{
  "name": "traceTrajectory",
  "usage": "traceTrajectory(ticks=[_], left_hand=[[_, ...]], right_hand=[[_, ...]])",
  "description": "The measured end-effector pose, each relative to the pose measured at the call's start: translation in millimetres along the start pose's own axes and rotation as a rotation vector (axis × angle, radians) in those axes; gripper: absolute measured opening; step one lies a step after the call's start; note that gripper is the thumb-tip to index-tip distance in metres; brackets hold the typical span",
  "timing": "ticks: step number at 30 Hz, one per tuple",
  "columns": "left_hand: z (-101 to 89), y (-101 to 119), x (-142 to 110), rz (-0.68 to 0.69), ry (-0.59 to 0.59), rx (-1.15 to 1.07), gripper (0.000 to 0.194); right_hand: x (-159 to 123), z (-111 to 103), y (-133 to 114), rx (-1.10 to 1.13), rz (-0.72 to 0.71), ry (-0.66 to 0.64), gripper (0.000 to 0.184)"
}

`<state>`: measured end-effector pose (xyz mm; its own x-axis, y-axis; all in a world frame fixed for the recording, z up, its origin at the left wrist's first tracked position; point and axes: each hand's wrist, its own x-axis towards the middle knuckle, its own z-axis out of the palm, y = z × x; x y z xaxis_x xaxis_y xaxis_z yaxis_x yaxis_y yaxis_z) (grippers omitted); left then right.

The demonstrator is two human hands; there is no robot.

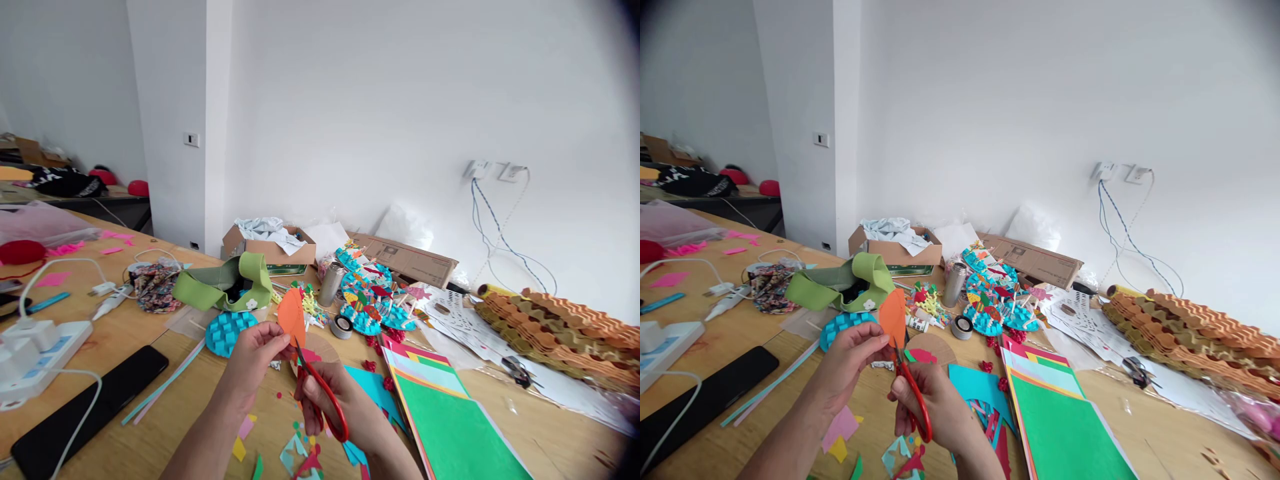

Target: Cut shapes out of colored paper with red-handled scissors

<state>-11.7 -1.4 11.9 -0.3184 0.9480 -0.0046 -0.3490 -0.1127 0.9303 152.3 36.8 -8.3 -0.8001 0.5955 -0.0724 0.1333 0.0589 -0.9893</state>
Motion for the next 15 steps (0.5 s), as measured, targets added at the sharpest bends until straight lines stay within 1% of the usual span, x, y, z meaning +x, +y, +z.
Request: traceTrajectory(ticks=[15], left_hand=[[-0.3,0.9,-1.0,-0.007,0.005,0.005,0.021]], right_hand=[[-0.7,-0.6,-0.5,0.007,0.032,0.001,0.068]])
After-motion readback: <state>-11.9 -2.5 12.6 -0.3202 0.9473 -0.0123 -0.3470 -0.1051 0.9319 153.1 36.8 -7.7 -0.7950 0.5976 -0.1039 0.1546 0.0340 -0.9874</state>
